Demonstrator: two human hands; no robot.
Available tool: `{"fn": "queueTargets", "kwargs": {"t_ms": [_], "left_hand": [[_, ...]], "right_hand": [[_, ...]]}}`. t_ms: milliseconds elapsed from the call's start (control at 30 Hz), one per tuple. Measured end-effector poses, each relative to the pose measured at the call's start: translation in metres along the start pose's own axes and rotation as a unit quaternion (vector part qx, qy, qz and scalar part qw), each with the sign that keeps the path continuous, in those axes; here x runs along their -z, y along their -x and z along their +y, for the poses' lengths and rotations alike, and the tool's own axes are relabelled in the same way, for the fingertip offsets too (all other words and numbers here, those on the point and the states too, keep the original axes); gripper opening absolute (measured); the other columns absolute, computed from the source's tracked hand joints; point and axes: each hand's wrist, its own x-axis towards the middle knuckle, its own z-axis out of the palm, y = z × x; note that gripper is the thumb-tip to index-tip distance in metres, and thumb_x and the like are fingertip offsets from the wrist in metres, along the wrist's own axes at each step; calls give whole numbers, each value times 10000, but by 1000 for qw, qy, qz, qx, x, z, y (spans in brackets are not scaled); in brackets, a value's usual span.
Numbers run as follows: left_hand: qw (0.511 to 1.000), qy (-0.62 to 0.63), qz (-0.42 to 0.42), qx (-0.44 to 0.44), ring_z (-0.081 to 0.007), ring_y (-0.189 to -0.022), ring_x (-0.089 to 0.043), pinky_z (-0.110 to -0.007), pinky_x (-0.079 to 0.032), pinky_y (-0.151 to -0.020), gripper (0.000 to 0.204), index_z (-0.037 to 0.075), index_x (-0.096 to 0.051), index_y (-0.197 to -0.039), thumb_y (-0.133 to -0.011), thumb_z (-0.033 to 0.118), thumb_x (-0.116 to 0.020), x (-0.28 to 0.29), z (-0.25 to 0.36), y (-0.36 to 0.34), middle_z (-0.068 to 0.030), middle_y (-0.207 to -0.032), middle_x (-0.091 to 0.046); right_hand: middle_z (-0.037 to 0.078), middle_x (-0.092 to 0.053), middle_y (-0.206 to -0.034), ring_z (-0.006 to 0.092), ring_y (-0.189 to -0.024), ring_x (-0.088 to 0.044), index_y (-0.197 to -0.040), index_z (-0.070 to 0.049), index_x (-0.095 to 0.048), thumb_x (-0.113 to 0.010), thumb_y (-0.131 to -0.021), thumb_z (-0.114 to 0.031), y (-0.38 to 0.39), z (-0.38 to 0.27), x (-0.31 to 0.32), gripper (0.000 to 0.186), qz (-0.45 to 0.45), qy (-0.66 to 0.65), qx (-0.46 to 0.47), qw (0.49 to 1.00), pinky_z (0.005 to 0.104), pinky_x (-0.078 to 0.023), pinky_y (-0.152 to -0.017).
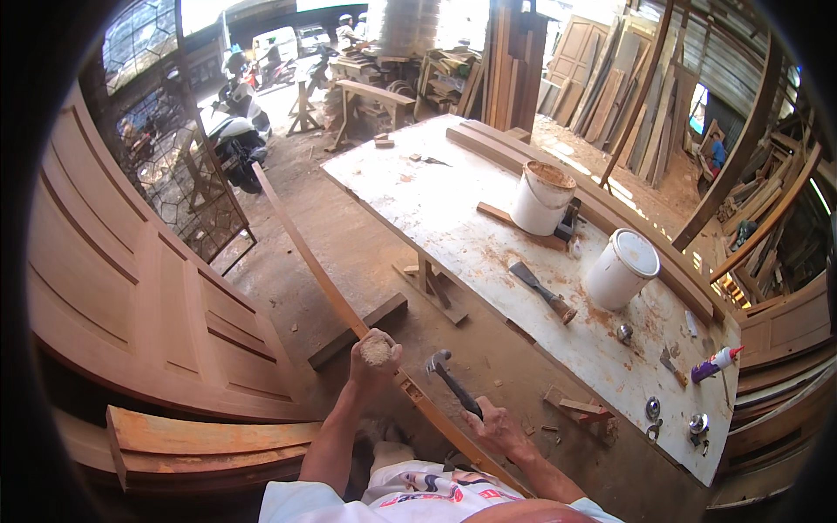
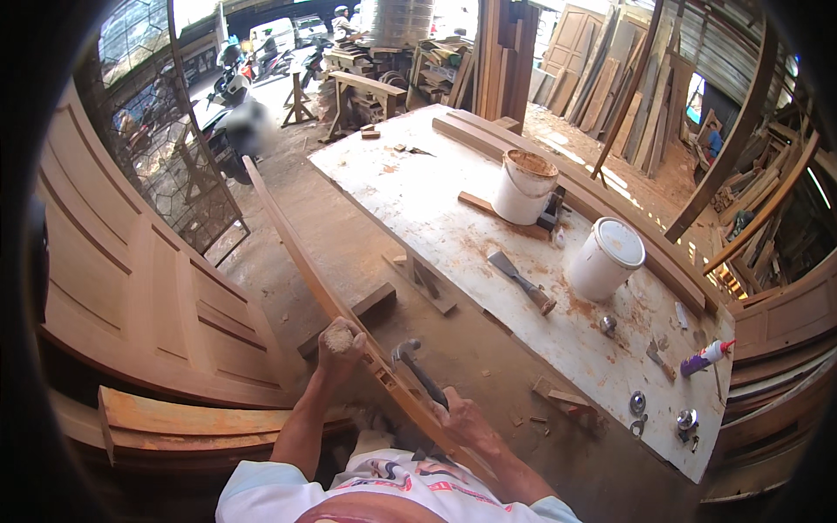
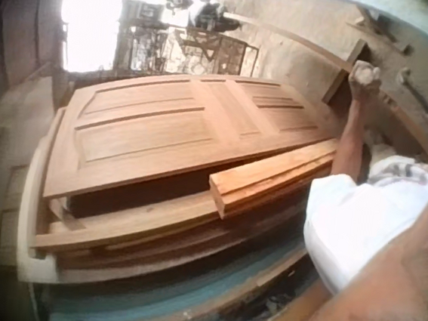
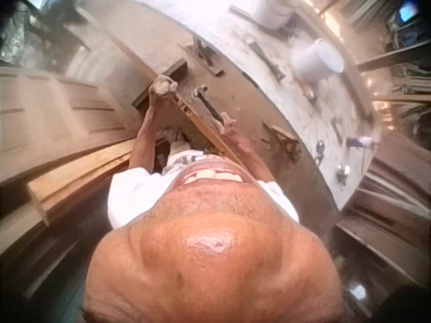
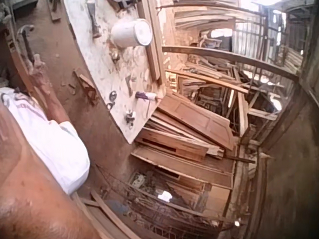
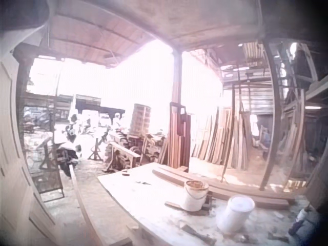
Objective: The person chisels a wooden door frame using a hammer and a chisel while it rests against a workbench.
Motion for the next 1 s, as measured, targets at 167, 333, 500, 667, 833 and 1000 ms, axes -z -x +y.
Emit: {"fn": "queueTargets", "kwargs": {"t_ms": [167,333,500,667,833,1000], "left_hand": [[998,-40,49,-29,-69,-693,-544,-270,-485,-643,122,66,-596,-823,-880,56,-703,-14,-13,-8,7,-768,-582],[983,-22,180,-33,-73,-584,-559,-272,-471,-537,152,77,-574,-812,-916,86,-685,-13,-31,-26,18,-673,-569],[926,86,368,-22,-81,-551,-542,-269,-447,-506,176,105,-554,-838,-960,105,-682,29,-71,-53,16,-659,-553],[904,195,380,-20,-93,-558,-533,-262,-445,-528,197,90,-554,-885,-968,154,-722,32,-76,-66,8,-686,-558],[897,264,354,3,-78,-586,-503,-247,-433,-543,198,110,-545,-874,-994,178,-687,87,-46,-50,27,-687,-501],[930,212,301,-14,-93,-686,-520,-252,-460,-643,169,55,-552,-1100,-985,139,-643,91,-45,-46,10,-788,-532]], "right_hand": [[316,-674,-838,525,-842,-676,-1032,-14,-562,-631,-997,-418,27,77,-36,411,-12,41,-58,997,563,-515,-700],[354,-687,-1031,512,-1030,-668,-1110,8,-592,-590,-998,-473,44,83,-42,494,-79,48,-152,984,579,-510,-893],[334,-693,-1032,475,-1011,-684,-1078,18,-606,-697,-920,-495,54,87,-47,545,-72,51,-195,977,525,-523,-854],[321,-704,-1108,445,-1066,-696,-1189,58,-606,-815,-771,-583,52,93,-47,794,-58,72,-237,967,493,-544,-899],[309,-704,-1117,454,-1073,-690,-1221,53,-600,-834,-724,-615,48,84,-47,865,-60,52,-247,966,502,-545,-916],[295,-712,-1071,455,-1055,-693,-1181,49,-610,-858,-684,-633,45,88,-47,879,-76,59,-268,959,513,-541,-883]]}}
